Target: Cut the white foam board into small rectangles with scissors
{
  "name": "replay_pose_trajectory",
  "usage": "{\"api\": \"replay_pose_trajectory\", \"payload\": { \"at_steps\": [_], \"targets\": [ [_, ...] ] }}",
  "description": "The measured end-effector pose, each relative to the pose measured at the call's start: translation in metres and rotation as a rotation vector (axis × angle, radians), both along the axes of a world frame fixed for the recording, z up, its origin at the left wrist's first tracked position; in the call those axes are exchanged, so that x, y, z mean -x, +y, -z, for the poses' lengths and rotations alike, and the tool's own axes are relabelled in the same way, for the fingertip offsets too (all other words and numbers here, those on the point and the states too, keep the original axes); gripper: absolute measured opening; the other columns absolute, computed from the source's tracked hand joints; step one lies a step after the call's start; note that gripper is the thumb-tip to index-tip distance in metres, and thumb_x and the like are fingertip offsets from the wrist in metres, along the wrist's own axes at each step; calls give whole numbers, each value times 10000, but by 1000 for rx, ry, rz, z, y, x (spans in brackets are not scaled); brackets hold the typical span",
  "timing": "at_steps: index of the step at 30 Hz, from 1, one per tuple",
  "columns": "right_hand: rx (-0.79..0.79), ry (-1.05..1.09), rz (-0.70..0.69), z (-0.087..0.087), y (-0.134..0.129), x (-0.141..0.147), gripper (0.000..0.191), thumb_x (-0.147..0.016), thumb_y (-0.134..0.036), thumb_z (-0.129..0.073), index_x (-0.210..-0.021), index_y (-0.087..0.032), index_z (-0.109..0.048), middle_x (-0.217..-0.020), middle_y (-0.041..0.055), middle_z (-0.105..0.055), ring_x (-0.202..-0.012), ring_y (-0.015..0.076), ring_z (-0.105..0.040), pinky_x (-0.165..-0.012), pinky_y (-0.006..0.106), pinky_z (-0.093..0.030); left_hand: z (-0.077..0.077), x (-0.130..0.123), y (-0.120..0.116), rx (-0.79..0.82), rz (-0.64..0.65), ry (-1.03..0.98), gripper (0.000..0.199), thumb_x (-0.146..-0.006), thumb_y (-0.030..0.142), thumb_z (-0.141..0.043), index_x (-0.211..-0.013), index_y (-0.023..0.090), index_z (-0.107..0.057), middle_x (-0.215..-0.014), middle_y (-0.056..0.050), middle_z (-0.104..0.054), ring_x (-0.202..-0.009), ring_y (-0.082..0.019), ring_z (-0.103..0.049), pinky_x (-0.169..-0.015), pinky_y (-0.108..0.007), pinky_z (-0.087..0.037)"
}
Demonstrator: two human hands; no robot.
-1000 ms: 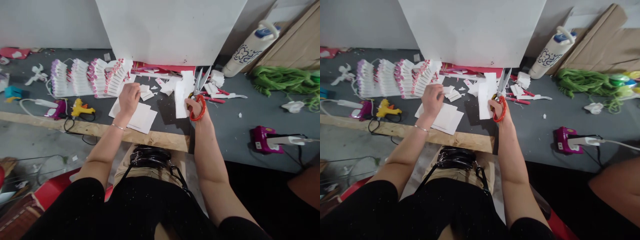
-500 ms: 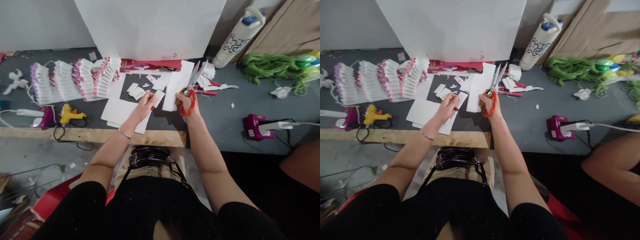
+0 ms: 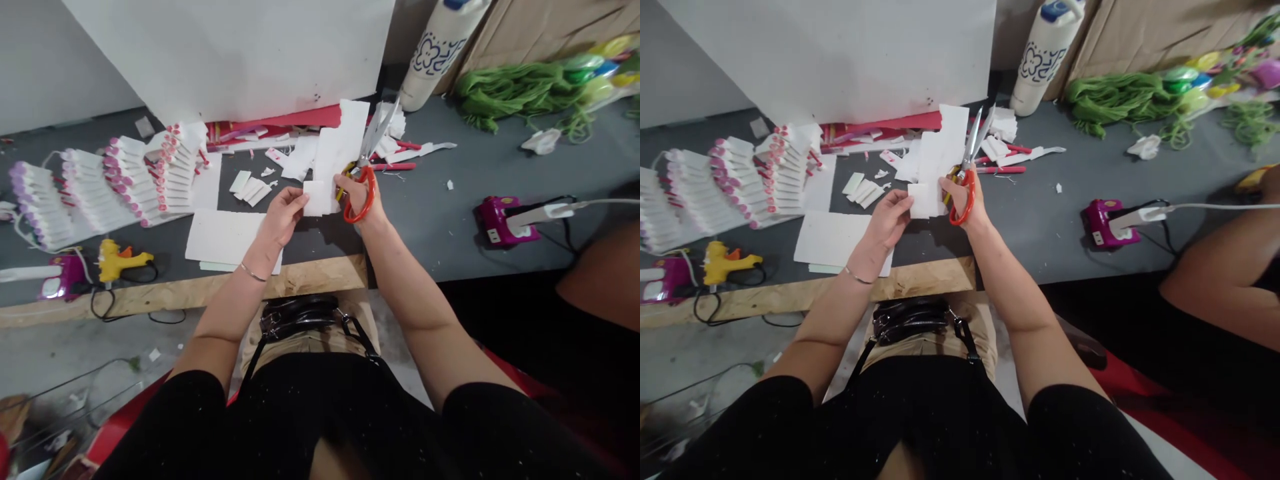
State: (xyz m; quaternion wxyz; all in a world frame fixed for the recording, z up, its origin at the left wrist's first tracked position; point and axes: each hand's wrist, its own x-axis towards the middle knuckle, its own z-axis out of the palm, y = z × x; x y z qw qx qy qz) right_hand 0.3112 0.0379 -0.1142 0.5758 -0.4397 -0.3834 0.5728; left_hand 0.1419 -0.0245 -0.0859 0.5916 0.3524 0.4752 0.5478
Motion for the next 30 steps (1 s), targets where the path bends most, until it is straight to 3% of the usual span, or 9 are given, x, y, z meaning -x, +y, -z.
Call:
{"api": "replay_pose_trajectory", "payload": {
  "at_steps": [7, 16, 22, 30],
  "targets": [
    [-56, -75, -115, -3, -11, 6, 591, -682, -612, -943, -995, -342, -520, -929, -18, -626, -885, 204, -693, -740, 373, -635, 9, -7, -8, 4, -22, 69, 378, -789, 347, -943, -798, 243, -579, -751, 39, -625, -623, -100, -549, -616, -259, -487],
    [-19, -23, -207, -4, -16, 2, 701, -616, -617, -1009, -1103, -358, -575, -907, -30, -685, -787, 200, -699, -666, 367, -613, 12, 2, -5, -64, -149, 122, 341, -801, 390, -935, -848, 246, -628, -772, 20, -638, -647, -112, -553, -658, -279, -511],
    [-11, -56, -231, -15, -19, -2, 677, -582, -518, -1048, -1054, -346, -594, -846, -55, -666, -699, 155, -647, -641, 332, -614, 8, 2, -9, -18, -90, 158, 346, -845, 442, -896, -871, 248, -611, -816, -3, -640, -698, -137, -589, -688, -304, -527],
    [15, -74, -248, -20, -22, -6, 576, -654, -450, -1011, -1074, -335, -633, -869, -32, -668, -789, 180, -683, -644, 311, -599, 5, 7, -8, -124, -71, 155, 410, -856, 457, -913, -809, 236, -571, -833, 1, -616, -754, -142, -593, -744, -312, -539]
  ]
}}
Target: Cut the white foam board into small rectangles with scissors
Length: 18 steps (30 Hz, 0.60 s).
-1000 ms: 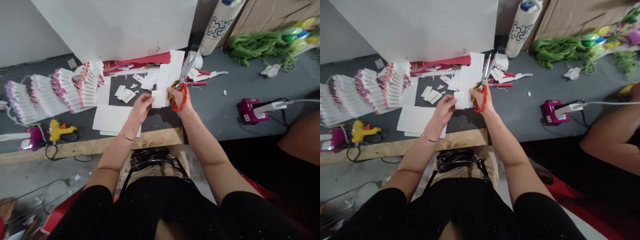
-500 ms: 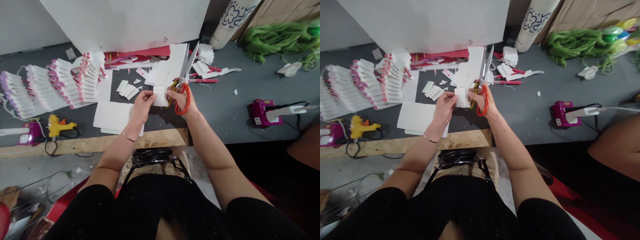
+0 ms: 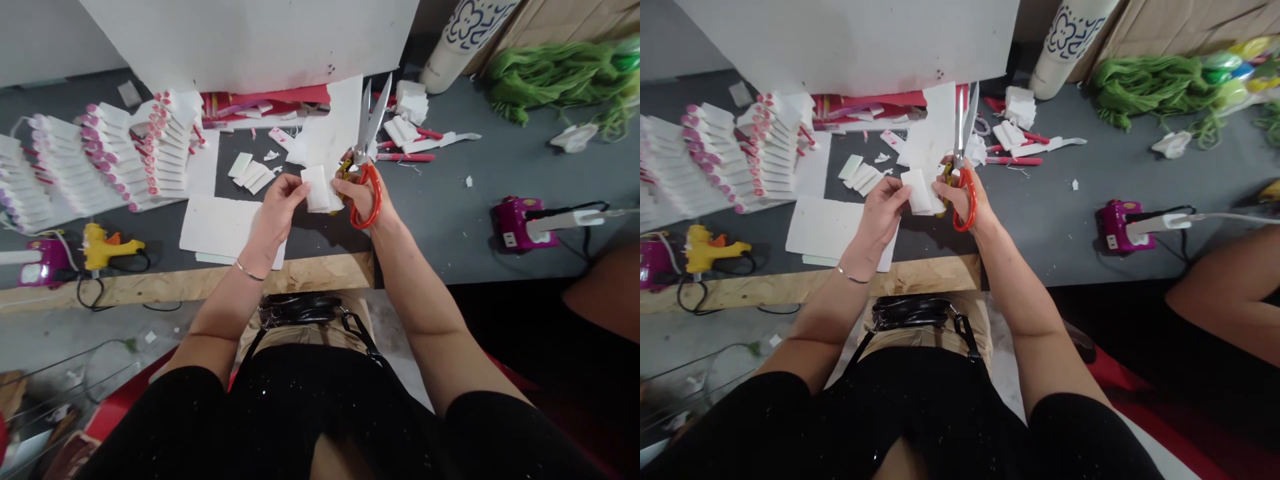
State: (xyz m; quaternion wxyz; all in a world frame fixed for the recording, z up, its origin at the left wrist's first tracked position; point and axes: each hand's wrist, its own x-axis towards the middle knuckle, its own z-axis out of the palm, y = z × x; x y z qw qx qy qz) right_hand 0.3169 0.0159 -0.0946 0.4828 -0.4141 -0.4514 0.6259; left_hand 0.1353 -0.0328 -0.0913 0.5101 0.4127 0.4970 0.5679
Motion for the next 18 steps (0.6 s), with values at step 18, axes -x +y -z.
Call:
{"api": "replay_pose_trajectory", "payload": {
  "at_steps": [18],
  "targets": [
    [-138, -49, -83, 15, 1, -10, 641, -706, -623, -966, -1160, -371, -591, -927, -26, -664, -774, 186, -673, -625, 331, -582, -7, -6, -5, 112, 51, -131, 500, -681, 443, -1047, -749, 211, -609, -786, 27, -675, -752, -114, -635, -743, -260, -550]
  ]
}}
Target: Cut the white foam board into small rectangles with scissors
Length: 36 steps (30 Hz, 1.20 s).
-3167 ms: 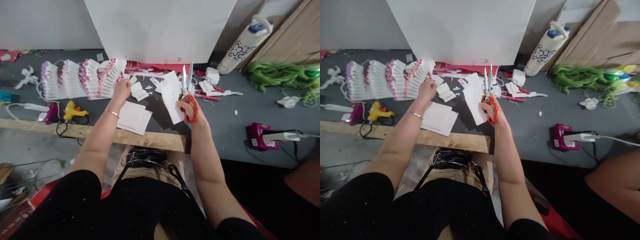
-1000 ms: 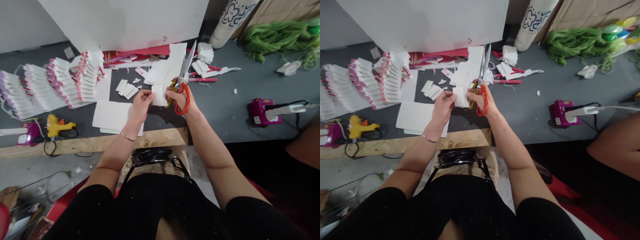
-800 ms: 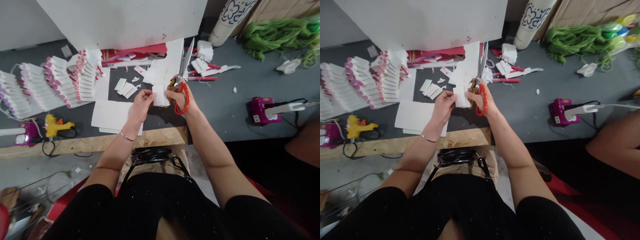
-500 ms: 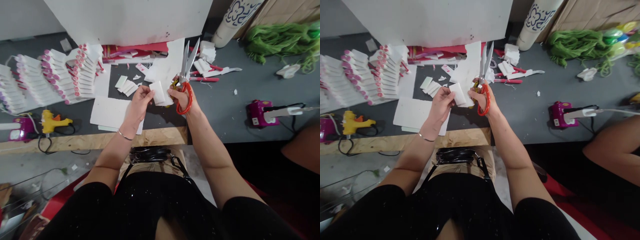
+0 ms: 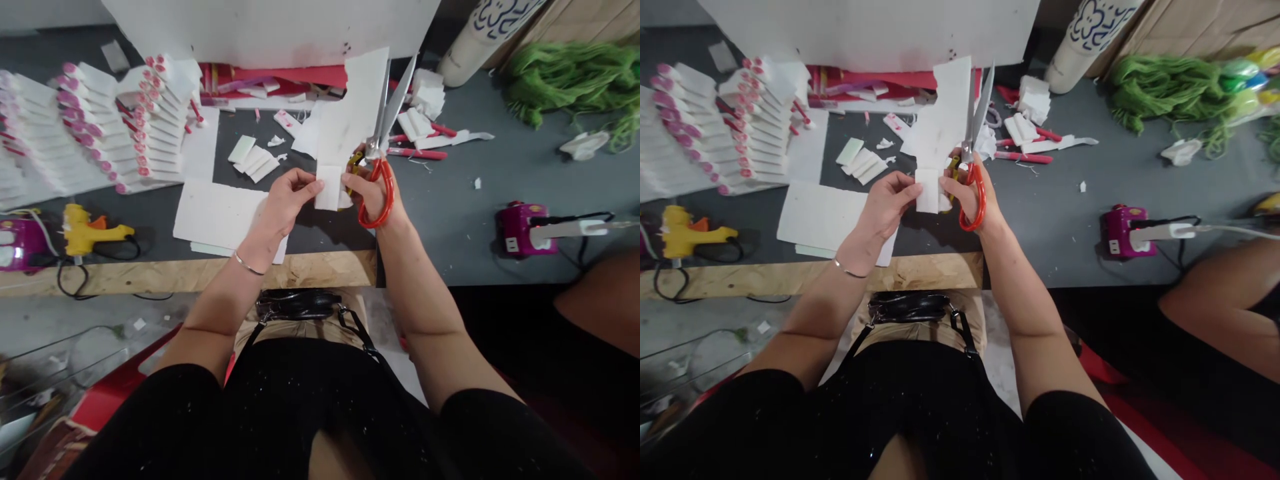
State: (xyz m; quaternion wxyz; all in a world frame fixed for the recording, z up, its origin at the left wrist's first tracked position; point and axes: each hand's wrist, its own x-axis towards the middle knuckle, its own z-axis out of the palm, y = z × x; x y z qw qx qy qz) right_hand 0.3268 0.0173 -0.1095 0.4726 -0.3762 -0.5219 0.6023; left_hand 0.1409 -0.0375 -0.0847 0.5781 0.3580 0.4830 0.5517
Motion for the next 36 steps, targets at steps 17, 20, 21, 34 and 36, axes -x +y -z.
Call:
{"api": "replay_pose_trajectory", "payload": {
  "at_steps": [17, 20, 21, 34, 36],
  "targets": [
    [-46, -17, -22, 6, -1, -5, 567, -796, -650, -909, -1209, -384, -625, -975, -22, -714, -830, 200, -753, -622, 331, -655, 14, -1, 1, -94, -4, 113, 461, -844, 518, -921, -1139, 233, -711, -1089, -81, -811, -1082, -249, -779, -885, -373, -637],
    [-38, -7, -28, -3, -6, -5, 585, -774, -638, -938, -1217, -390, -647, -971, -21, -728, -854, 204, -765, -702, 361, -682, 15, -1, 1, -105, -32, 123, 459, -865, 539, -898, -1160, 236, -720, -1088, -82, -811, -1043, -245, -783, -852, -368, -640],
    [-36, -7, -41, -5, -7, -4, 610, -760, -640, -948, -1228, -390, -649, -968, -21, -733, -881, 214, -773, -739, 379, -692, 14, 0, 0, -110, -46, 133, 458, -874, 550, -889, -1163, 238, -719, -1082, -79, -810, -1030, -241, -784, -841, -363, -639],
    [-70, -94, -133, -8, -10, -8, 766, -744, -636, -954, -1371, -381, -596, -1051, 8, -727, -1057, 266, -768, -940, 471, -695, 13, 1, -3, -132, -108, 224, 464, -921, 639, -811, -1158, 258, -696, -1063, -74, -812, -971, -225, -778, -803, -358, -637],
    [-90, -120, -142, -6, -10, -9, 783, -764, -632, -938, -1413, -376, -580, -1098, 24, -732, -1129, 292, -763, -979, 516, -695, 14, 1, -3, -137, -108, 226, 462, -924, 639, -807, -1160, 260, -689, -1066, -72, -808, -988, -227, -776, -820, -365, -640]
  ]
}}
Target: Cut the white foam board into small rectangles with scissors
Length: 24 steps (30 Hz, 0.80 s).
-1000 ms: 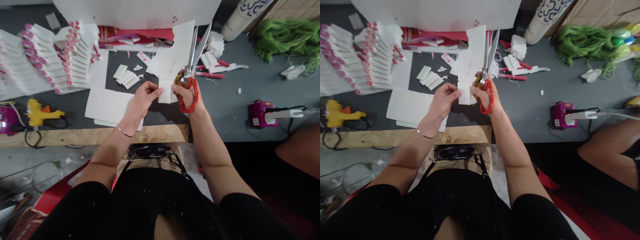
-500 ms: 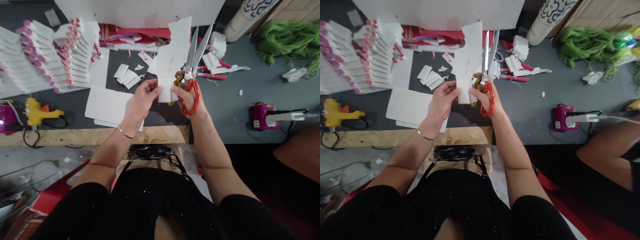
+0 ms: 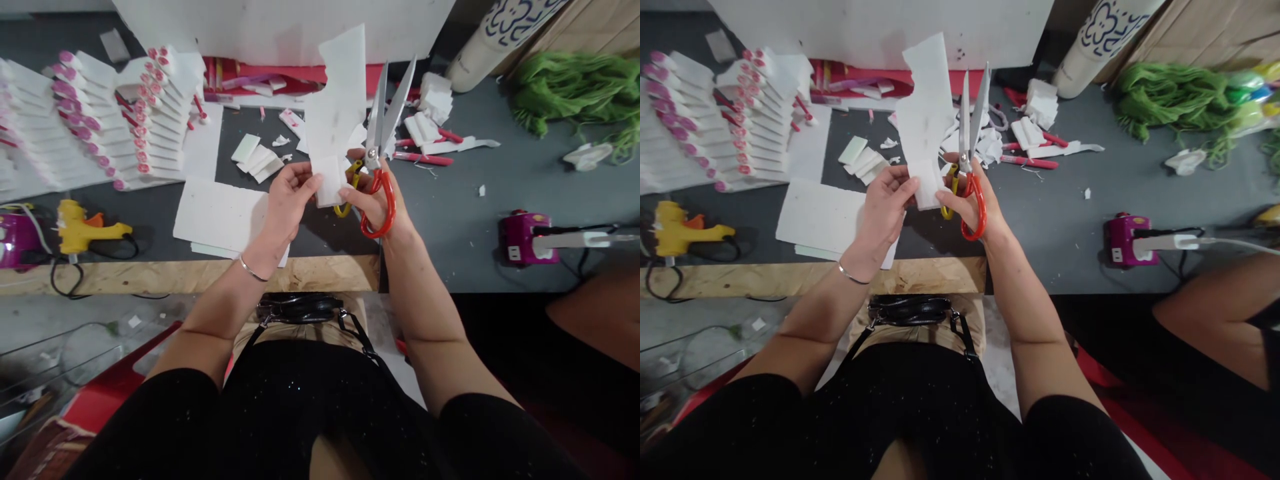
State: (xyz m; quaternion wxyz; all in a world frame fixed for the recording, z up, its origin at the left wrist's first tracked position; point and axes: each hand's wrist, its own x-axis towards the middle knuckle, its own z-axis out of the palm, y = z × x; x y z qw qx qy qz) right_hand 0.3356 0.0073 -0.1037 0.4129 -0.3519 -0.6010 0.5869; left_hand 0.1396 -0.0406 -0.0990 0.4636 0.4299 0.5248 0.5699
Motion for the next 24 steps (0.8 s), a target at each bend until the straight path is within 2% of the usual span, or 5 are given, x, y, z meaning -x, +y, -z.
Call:
{"api": "replay_pose_trajectory", "payload": {
  "at_steps": [3, 7, 14, 21, 24],
  "targets": [
    [-18, -23, 4, 5, 2, -1, 776, -791, -623, -915, -1437, -372, -565, -1149, 39, -736, -1173, 315, -756, -998, 555, -690, -1, -1, 0, 0, 24, -20, 464, -927, 647, -801, -1164, 266, -684, -1098, -71, -801, -1070, -243, -775, -887, -393, -646],
    [-30, -24, 34, 5, 2, 3, 731, -795, -632, -904, -1392, -376, -569, -1127, 31, -733, -1139, 304, -760, -962, 536, -694, -6, -2, -1, 22, 106, -61, 483, -934, 678, -779, -1155, 255, -704, -1110, -76, -801, -1109, -268, -779, -929, -434, -646],
    [58, 106, 108, -19, -7, 7, 587, -767, -567, -952, -1230, -390, -638, -997, -14, -717, -981, 239, -757, -938, 464, -687, -9, -2, -1, 47, 168, -118, 480, -858, 633, -875, -1103, 238, -756, -1088, -86, -828, -1087, -271, -784, -891, -403, -654],
    [110, 145, 60, -22, -6, 7, 738, -679, -690, -953, -1254, -370, -618, -946, -8, -732, -975, 275, -771, -845, 470, -688, -8, 1, 0, 53, 185, -172, 431, -876, 575, -884, -1121, 240, -770, -1066, -73, -827, -1049, -258, -788, -875, -389, -660],
    [146, 133, 74, -25, -6, 7, 722, -658, -691, -956, -1218, -373, -629, -959, -6, -749, -989, 270, -762, -858, 460, -683, -8, 2, 1, 45, 181, -172, 433, -875, 580, -884, -1128, 245, -776, -1078, -65, -828, -1056, -255, -789, -866, -379, -665]
  ]
}}
